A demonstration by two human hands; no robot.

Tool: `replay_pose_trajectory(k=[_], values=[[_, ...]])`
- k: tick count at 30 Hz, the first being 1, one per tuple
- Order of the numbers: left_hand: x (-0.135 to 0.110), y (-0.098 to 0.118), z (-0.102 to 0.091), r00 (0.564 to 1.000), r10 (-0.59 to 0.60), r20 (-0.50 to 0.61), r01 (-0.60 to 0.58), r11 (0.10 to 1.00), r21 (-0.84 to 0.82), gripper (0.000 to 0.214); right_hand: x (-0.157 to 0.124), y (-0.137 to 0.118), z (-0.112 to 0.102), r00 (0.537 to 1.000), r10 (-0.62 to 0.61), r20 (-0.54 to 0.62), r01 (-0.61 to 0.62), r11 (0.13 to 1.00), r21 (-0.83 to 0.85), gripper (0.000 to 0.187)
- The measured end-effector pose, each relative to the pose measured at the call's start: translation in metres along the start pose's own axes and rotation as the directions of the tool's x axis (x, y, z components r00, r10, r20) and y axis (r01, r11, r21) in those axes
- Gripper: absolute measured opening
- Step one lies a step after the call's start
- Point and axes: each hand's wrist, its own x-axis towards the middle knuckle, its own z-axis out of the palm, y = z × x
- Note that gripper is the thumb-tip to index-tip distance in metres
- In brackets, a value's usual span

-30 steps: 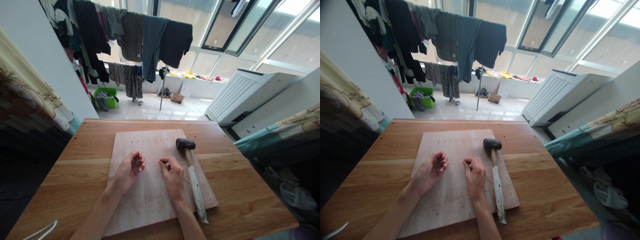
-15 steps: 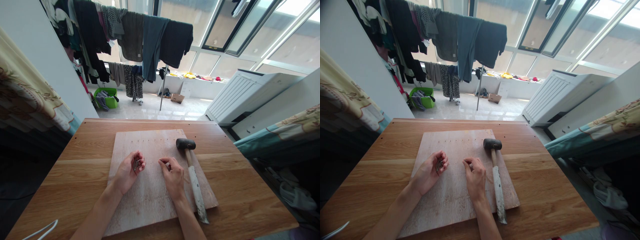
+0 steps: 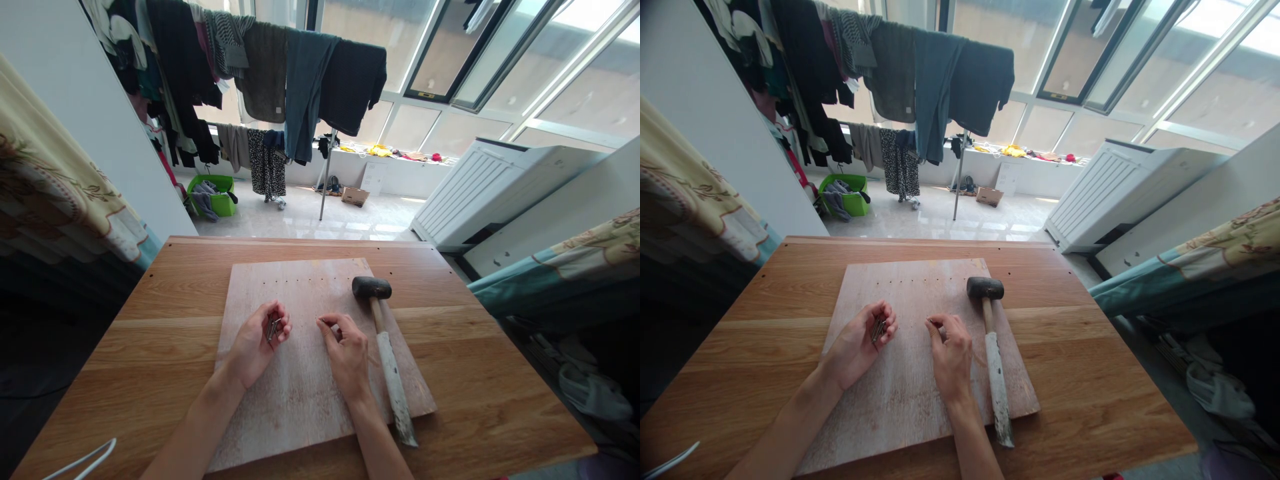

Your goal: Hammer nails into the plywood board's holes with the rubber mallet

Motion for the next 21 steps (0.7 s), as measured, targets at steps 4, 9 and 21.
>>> replay_pose_trajectory(k=[4, 9, 21], values=[[-0.0004, 0.0008, 0.0018, 1.000, -0.004, -0.007, 0.004, 1.000, 0.002, 0.021, -0.0005, 0.0014, 0.0000, 1.000, -0.004, -0.001, 0.004, 1.000, -0.003, 0.026], [-0.0010, 0.0016, 0.0028, 1.000, -0.010, -0.013, 0.010, 1.000, -0.002, 0.021, -0.0002, 0.0005, 0.0000, 1.000, -0.009, -0.002, 0.009, 1.000, -0.007, 0.025], [0.0002, 0.0001, 0.0009, 1.000, -0.001, -0.018, 0.001, 1.000, -0.020, 0.019, -0.0010, 0.0023, 0.0003, 1.000, -0.012, 0.015, 0.012, 1.000, -0.007, 0.020]])
